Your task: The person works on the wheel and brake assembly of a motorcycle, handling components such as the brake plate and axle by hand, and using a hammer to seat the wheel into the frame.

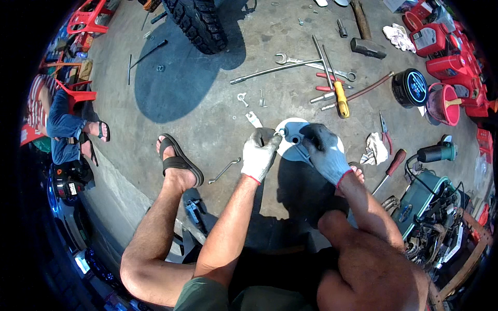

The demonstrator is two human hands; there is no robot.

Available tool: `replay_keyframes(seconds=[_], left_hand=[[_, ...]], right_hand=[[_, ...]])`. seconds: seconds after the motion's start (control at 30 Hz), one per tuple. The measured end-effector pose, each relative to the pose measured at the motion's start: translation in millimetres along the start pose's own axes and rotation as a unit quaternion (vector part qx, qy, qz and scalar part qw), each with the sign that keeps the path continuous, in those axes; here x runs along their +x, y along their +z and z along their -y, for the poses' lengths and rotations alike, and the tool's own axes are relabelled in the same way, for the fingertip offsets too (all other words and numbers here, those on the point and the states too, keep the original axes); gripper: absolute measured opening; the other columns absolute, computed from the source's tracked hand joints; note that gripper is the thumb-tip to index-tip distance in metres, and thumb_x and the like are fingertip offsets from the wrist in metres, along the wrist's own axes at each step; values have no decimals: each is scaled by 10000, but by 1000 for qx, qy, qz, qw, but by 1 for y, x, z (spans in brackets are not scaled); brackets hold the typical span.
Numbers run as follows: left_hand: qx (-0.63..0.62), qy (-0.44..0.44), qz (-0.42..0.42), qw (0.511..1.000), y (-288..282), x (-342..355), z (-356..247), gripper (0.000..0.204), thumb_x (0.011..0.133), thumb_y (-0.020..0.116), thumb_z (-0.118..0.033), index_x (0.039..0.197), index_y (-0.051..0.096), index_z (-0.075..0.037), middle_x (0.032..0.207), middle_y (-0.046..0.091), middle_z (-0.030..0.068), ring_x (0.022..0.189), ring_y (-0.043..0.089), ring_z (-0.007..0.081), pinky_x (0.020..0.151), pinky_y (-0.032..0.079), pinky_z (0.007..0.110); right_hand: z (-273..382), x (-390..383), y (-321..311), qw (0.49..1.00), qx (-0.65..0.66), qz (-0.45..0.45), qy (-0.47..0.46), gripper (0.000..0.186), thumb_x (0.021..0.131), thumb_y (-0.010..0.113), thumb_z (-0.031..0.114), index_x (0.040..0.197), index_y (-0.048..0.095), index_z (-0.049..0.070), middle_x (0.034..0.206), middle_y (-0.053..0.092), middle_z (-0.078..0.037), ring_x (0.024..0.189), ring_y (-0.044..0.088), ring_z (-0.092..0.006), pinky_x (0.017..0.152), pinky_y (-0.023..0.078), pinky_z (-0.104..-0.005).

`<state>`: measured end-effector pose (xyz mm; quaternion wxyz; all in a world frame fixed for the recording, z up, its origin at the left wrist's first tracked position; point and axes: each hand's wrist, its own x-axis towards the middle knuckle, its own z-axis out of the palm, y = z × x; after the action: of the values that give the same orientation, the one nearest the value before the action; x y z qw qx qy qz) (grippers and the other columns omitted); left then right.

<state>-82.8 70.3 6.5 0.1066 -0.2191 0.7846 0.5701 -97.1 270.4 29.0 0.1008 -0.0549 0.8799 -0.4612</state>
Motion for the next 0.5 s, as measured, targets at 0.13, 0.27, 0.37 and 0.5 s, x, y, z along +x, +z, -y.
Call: replay_keyframes(seconds=[0.13,0.27,0.37,0.5], left_hand=[[-87,-37,40,995,5,-5,-4,149,904,684,-112,962,629,14,764,636,25,650,543,65,582,438,226],[-143,-68,60,985,6,-7,-5,137,907,676,-107,954,627,12,750,627,19,612,524,54,560,425,219],[-61,-28,41,997,1,-8,-1,136,901,677,-110,955,630,6,757,641,25,619,549,75,570,443,234],[11,72,-12,997,7,-14,-8,158,874,695,-132,961,638,-14,787,681,57,676,617,142,628,493,289]], right_hand=[[10,22,10,996,-43,72,-23,227,854,653,152,1059,658,54,973,673,-167,872,651,-351,777,516,-412],[2,33,22,993,-8,117,17,248,853,639,205,1031,670,36,995,674,-205,941,650,-377,810,513,-436],[7,35,27,991,22,133,12,245,855,643,212,1018,677,32,991,674,-204,948,650,-372,812,514,-424],[3,33,28,990,67,126,-2,219,846,663,173,1010,678,29,966,683,-189,943,656,-347,810,517,-397]])
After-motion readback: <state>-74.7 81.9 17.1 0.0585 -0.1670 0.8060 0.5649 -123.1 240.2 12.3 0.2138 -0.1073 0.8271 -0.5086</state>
